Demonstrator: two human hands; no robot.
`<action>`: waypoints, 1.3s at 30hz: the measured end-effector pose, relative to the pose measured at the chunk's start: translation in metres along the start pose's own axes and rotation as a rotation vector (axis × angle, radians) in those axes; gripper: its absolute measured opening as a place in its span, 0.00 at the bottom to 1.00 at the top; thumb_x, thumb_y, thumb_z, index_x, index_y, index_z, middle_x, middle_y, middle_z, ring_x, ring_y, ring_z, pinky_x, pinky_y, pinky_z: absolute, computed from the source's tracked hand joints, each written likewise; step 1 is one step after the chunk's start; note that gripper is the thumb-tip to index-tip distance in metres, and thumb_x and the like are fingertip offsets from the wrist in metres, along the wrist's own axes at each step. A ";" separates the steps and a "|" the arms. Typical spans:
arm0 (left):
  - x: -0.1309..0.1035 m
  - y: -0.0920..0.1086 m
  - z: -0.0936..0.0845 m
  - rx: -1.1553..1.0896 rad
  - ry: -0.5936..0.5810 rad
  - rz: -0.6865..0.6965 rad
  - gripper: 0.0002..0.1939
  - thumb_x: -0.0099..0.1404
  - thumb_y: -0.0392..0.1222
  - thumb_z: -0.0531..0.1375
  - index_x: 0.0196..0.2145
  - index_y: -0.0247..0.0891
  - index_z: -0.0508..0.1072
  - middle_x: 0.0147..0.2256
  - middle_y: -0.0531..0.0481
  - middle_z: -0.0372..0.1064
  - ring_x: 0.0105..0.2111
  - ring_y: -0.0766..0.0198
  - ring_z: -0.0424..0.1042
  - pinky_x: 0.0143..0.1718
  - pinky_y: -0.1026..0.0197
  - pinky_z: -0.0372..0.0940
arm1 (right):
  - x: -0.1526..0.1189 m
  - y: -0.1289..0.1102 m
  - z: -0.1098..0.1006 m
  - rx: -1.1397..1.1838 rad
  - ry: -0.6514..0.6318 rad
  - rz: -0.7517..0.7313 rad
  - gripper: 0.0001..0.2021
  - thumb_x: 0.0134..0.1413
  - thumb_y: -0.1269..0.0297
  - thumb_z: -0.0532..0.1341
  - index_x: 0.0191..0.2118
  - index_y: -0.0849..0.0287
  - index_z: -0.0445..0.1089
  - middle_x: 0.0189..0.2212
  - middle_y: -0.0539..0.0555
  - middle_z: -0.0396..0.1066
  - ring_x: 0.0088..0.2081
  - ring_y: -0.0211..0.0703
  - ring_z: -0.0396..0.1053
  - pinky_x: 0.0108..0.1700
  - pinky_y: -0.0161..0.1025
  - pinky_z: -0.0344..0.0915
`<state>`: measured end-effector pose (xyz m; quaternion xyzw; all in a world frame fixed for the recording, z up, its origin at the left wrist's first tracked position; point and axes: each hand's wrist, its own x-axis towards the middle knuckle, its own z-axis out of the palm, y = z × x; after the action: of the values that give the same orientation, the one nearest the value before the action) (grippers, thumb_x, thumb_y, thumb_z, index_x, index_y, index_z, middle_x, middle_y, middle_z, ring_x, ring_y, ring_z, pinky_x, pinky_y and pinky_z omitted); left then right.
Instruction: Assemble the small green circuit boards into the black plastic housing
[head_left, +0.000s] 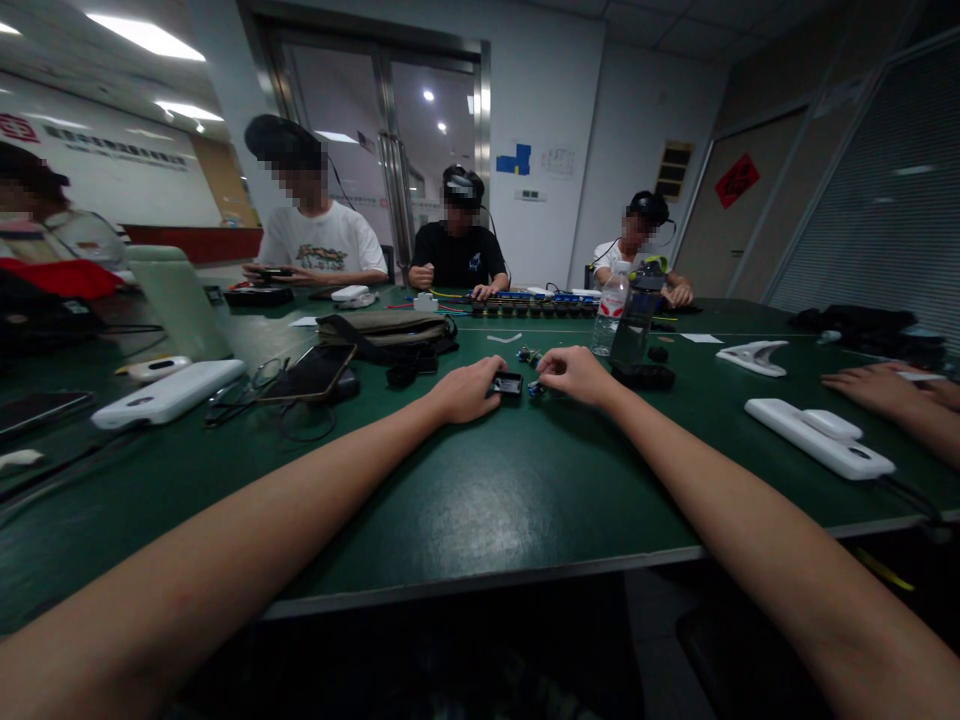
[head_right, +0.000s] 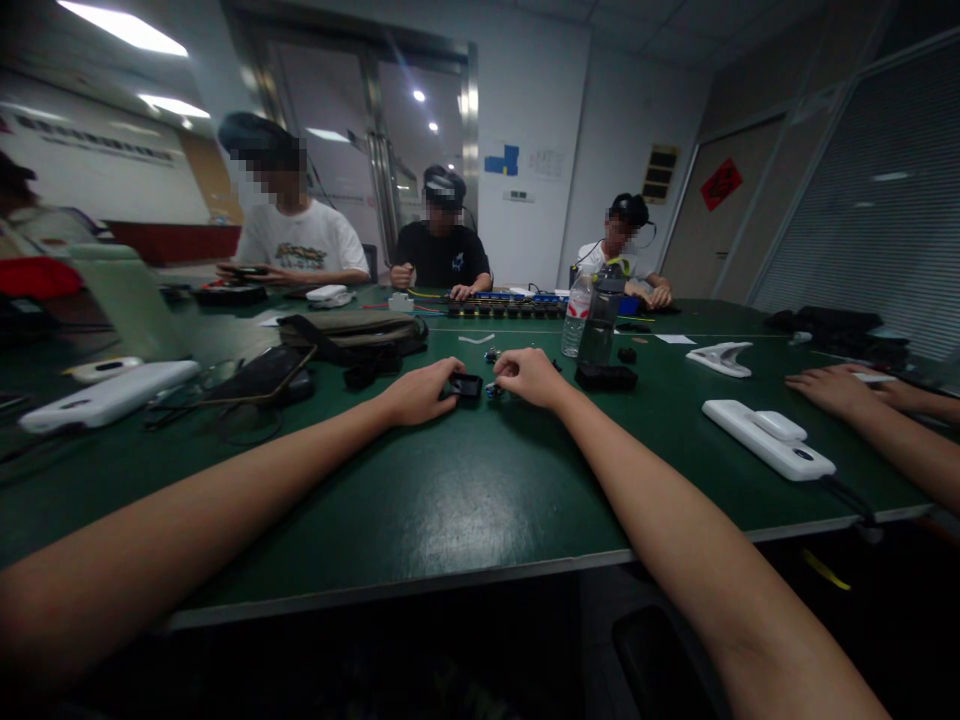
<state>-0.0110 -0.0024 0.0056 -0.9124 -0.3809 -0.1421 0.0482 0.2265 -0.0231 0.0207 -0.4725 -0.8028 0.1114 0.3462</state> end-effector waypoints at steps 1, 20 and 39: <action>0.000 0.000 0.000 0.001 -0.001 0.000 0.20 0.63 0.43 0.55 0.53 0.39 0.61 0.51 0.41 0.70 0.49 0.51 0.74 0.51 0.52 0.68 | 0.000 0.000 0.000 -0.003 -0.001 0.002 0.05 0.48 0.71 0.65 0.33 0.63 0.78 0.27 0.52 0.76 0.29 0.38 0.70 0.36 0.34 0.65; 0.000 0.001 0.000 0.013 -0.005 -0.012 0.20 0.64 0.43 0.55 0.53 0.40 0.61 0.52 0.41 0.69 0.49 0.50 0.74 0.51 0.52 0.68 | 0.002 0.007 -0.004 -0.183 0.010 -0.040 0.11 0.53 0.74 0.63 0.37 0.56 0.82 0.39 0.54 0.81 0.40 0.43 0.76 0.49 0.38 0.69; 0.001 0.001 0.000 0.024 0.005 -0.011 0.20 0.64 0.43 0.55 0.53 0.40 0.61 0.52 0.41 0.69 0.49 0.51 0.74 0.51 0.52 0.68 | 0.002 0.007 -0.003 -0.142 -0.006 -0.103 0.12 0.52 0.75 0.62 0.36 0.56 0.83 0.41 0.54 0.80 0.44 0.45 0.76 0.52 0.41 0.68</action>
<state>-0.0098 -0.0026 0.0055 -0.9093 -0.3873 -0.1402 0.0592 0.2321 -0.0178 0.0203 -0.4535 -0.8330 0.0378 0.3147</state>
